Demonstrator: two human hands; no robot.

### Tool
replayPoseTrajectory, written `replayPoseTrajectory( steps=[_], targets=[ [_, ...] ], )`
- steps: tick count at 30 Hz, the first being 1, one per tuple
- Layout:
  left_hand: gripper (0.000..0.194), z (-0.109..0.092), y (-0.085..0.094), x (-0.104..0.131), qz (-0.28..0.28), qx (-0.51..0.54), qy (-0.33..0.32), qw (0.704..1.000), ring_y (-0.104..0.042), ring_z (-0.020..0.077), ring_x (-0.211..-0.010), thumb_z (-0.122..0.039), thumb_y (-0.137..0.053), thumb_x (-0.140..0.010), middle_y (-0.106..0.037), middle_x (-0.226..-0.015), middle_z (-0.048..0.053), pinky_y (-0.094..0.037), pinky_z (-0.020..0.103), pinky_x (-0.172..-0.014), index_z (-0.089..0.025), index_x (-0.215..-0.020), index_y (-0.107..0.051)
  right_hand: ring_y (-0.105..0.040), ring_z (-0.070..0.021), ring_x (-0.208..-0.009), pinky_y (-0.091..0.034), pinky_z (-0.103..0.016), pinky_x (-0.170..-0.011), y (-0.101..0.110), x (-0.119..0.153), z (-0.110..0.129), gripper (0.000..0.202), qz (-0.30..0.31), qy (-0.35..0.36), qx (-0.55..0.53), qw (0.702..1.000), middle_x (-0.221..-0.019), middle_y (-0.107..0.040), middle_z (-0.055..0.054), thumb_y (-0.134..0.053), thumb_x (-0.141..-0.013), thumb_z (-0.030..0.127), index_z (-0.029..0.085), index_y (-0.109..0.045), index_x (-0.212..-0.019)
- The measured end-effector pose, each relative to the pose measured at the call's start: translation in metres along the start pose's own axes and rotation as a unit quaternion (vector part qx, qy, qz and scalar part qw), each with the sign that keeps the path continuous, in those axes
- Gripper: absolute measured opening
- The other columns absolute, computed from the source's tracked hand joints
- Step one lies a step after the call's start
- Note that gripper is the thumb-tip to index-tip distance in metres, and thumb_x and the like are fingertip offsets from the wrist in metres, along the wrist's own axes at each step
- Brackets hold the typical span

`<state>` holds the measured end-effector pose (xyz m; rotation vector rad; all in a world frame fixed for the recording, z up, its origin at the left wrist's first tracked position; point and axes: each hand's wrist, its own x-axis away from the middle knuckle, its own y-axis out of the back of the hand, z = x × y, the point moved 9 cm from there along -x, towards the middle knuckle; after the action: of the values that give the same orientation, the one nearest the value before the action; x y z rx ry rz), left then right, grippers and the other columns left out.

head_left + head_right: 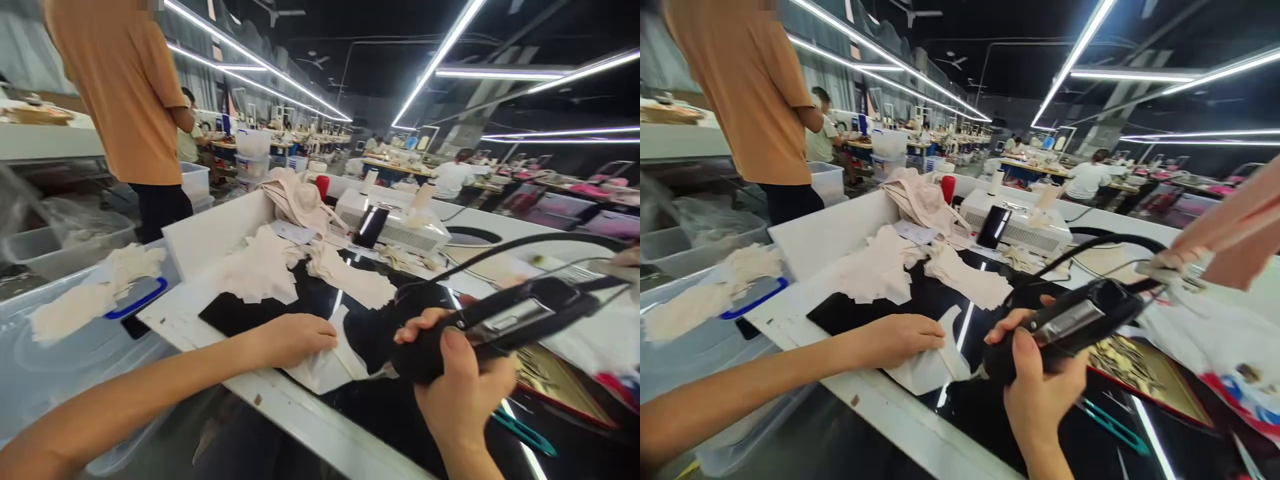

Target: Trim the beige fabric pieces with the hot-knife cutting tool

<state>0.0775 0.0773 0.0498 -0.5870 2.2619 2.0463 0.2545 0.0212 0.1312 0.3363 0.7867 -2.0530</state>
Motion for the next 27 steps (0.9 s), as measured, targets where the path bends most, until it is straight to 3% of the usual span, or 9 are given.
replayPoseTrajectory(
  steps=[6, 20, 25, 27],
  targets=[
    [0.049, -0.004, -0.001, 0.015, -0.029, -0.026, -0.002, 0.999, -0.067, 0.0268, -0.129, 0.006, -0.051, -0.092, -0.068, -0.141, 0.014, -0.057, 0.039, -0.109, -0.012, -0.136, -0.065, -0.062, -0.0144, -0.053, -0.058, -0.030, -0.051, -0.002, 0.002, 0.001, 0.046, -0.013, 0.012, 0.007, 1.000, -0.075, -0.067, 0.005, -0.084, -0.081, 0.034, 0.024, -0.060, -0.119],
    [0.052, -0.009, 0.004, 0.023, -0.046, -0.048, -0.010, 0.998, -0.068, 0.0232, -0.125, 0.006, -0.047, -0.092, -0.068, -0.139, 0.013, -0.058, 0.041, -0.108, -0.014, -0.137, -0.062, -0.063, -0.0146, -0.058, -0.056, -0.032, -0.059, -0.005, 0.005, -0.013, 0.042, 0.021, 0.031, 0.029, 0.999, -0.078, -0.068, 0.005, -0.078, -0.089, 0.033, 0.026, -0.058, -0.124],
    [0.049, -0.013, 0.010, 0.028, -0.061, -0.054, 0.018, 0.996, -0.068, 0.0233, -0.122, 0.008, -0.047, -0.091, -0.070, -0.133, 0.011, -0.060, 0.038, -0.101, -0.015, -0.132, -0.064, -0.064, -0.0146, -0.060, -0.055, -0.031, -0.059, -0.007, 0.009, -0.012, 0.040, 0.030, 0.029, 0.015, 0.999, -0.080, -0.069, 0.005, -0.079, -0.090, 0.030, 0.027, -0.058, -0.124],
    [0.042, -0.017, 0.015, 0.028, -0.066, -0.068, 0.040, 0.995, -0.071, 0.0219, -0.112, 0.007, -0.047, -0.093, -0.073, -0.123, 0.010, -0.061, 0.036, -0.096, -0.015, -0.123, -0.066, -0.064, -0.0143, -0.058, -0.055, -0.031, -0.058, -0.008, 0.012, -0.010, 0.039, 0.032, 0.026, 0.010, 0.999, -0.080, -0.069, 0.005, -0.079, -0.090, 0.031, 0.027, -0.058, -0.123]
  ],
)
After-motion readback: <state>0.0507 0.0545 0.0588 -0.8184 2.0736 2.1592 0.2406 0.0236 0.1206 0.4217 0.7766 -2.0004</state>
